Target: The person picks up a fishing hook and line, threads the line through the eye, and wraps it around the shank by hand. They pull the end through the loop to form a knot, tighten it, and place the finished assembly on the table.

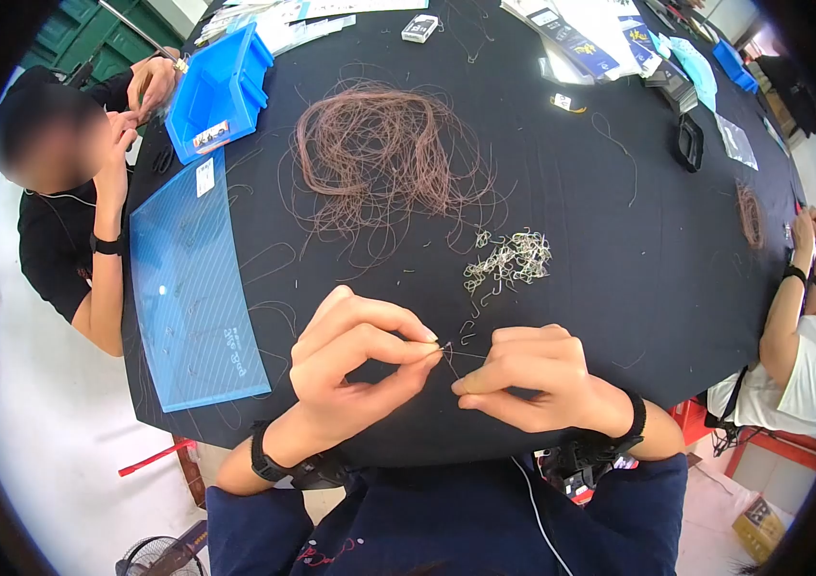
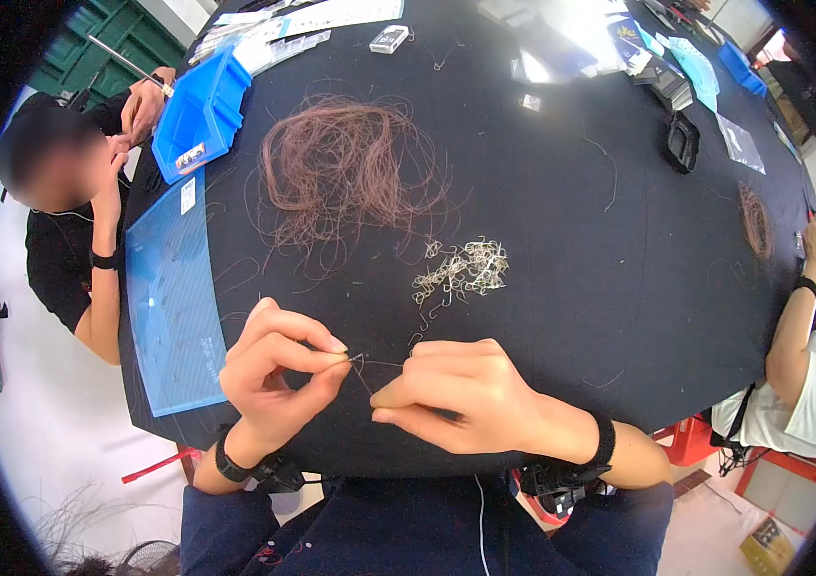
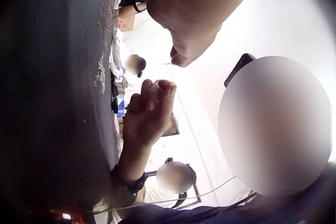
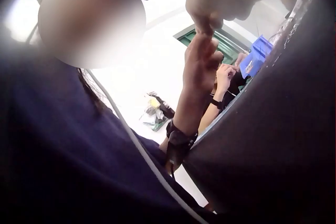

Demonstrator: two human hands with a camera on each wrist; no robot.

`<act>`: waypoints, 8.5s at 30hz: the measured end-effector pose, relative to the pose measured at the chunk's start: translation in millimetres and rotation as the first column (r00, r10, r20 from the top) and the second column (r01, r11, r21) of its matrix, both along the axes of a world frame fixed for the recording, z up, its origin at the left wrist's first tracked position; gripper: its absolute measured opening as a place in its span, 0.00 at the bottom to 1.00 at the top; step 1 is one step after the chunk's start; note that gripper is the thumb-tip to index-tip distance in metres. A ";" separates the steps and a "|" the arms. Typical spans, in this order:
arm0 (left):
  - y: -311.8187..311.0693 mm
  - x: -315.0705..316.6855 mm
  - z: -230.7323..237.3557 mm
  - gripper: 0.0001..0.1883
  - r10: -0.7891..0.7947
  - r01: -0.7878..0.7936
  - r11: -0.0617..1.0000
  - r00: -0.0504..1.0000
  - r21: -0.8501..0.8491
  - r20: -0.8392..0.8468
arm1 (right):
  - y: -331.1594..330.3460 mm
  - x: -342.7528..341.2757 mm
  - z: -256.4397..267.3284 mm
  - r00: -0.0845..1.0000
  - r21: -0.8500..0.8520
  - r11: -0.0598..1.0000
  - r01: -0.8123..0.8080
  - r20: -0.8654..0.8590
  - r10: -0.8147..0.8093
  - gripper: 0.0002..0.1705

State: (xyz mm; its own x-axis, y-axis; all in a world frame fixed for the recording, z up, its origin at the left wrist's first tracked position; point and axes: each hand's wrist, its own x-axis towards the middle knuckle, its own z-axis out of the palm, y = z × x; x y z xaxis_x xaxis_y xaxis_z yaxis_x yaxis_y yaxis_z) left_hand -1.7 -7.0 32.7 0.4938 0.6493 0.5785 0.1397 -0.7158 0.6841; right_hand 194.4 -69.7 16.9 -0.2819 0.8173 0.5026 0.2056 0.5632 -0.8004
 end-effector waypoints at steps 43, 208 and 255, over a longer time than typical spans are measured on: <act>-2.5 5.0 -1.5 0.11 -0.017 0.043 0.972 0.994 0.231 -0.112 | 1.1 9.2 11.7 0.996 -0.048 0.996 -0.079 -0.033 0.078 0.07; 1.0 0.6 -14.4 0.08 0.134 -0.071 0.846 0.988 0.529 -0.081 | -5.3 2.4 4.4 0.969 -0.414 0.881 -0.230 -0.182 0.167 0.03; -6.5 7.0 -22.3 0.09 0.043 0.294 0.571 0.922 -0.766 0.385 | -5.7 -9.7 -2.6 0.981 -0.590 0.801 -0.100 -0.191 -0.018 0.05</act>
